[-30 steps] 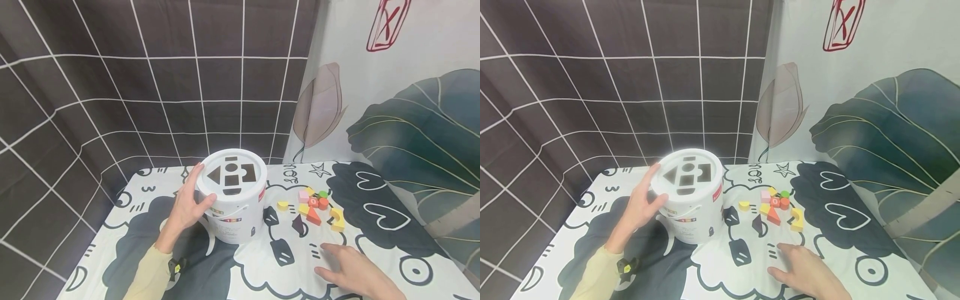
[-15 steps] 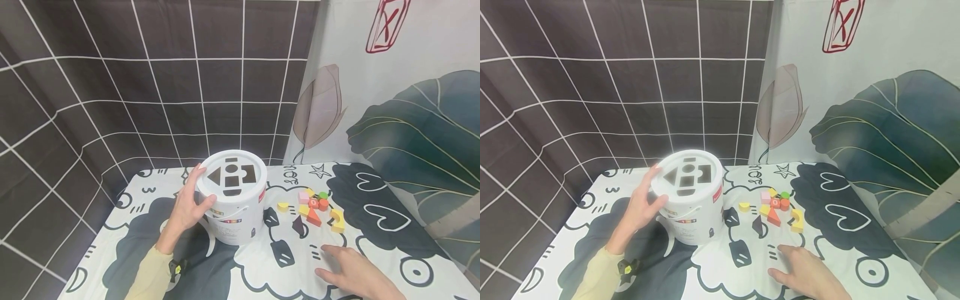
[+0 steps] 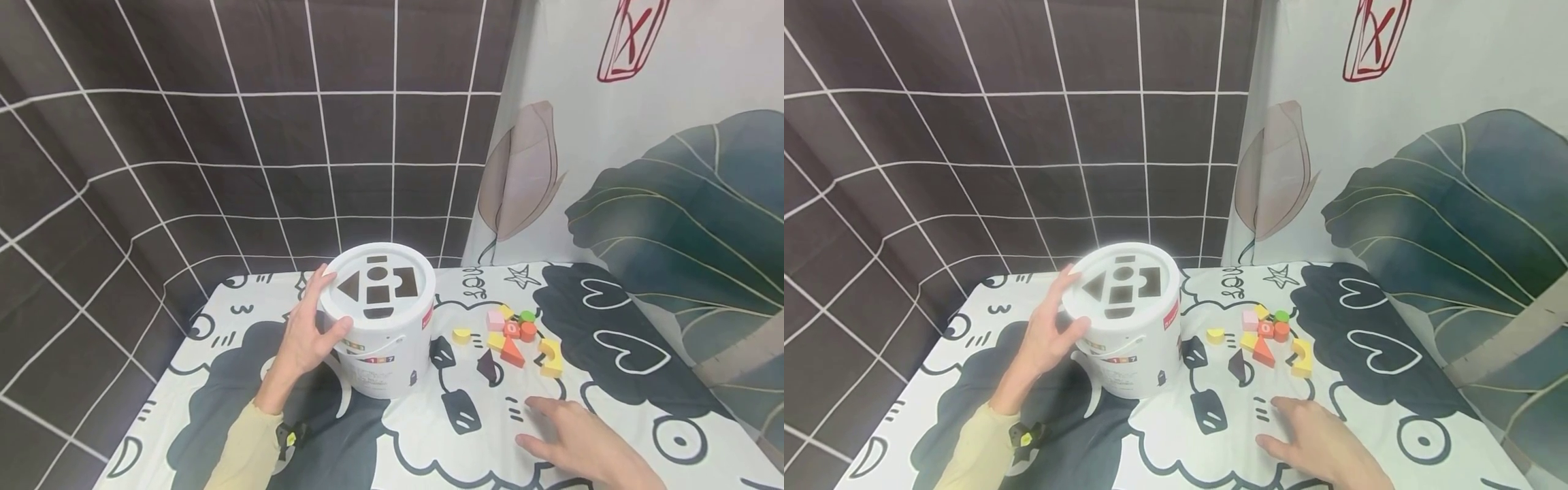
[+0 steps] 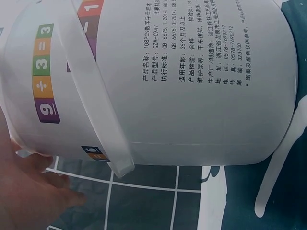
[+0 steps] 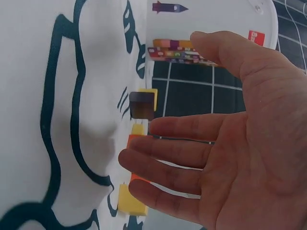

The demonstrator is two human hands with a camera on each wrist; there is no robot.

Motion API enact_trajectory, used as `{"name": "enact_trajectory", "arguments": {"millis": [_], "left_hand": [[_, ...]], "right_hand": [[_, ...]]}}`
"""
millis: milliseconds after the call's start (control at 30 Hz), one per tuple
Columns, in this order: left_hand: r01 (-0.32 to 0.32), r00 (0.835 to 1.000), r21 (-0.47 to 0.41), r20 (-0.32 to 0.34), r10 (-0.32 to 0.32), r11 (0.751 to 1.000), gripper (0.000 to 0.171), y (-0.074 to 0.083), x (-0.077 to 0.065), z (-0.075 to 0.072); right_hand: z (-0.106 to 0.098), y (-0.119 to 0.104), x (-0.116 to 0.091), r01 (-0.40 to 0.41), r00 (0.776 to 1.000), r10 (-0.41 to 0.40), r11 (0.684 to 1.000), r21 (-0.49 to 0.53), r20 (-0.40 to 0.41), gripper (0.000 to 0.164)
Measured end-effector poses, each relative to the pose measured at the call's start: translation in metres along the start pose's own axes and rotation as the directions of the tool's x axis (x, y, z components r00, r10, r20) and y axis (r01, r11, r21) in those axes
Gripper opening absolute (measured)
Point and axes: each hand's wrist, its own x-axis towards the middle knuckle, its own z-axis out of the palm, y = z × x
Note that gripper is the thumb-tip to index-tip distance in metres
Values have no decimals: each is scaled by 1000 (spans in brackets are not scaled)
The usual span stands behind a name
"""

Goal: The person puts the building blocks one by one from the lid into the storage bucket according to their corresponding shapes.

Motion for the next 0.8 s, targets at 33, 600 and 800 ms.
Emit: {"name": "enact_trajectory", "arguments": {"millis": [33, 600, 800], "left_hand": [[-1, 1000, -2, -1, 1, 1000, 76, 0, 0, 0], [11, 1000, -44, -8, -12, 999, 79, -1, -3, 2], [5, 1000, -45, -15, -5, 999, 78, -1, -2, 2]], "right_hand": [[-2, 2, 1, 10, 1000, -10, 1000, 11, -5, 59], [-10, 63, 15, 67, 891, -16, 993, 95, -454, 55], [-8, 77, 23, 6, 910, 45, 993, 122, -413, 65]]}}
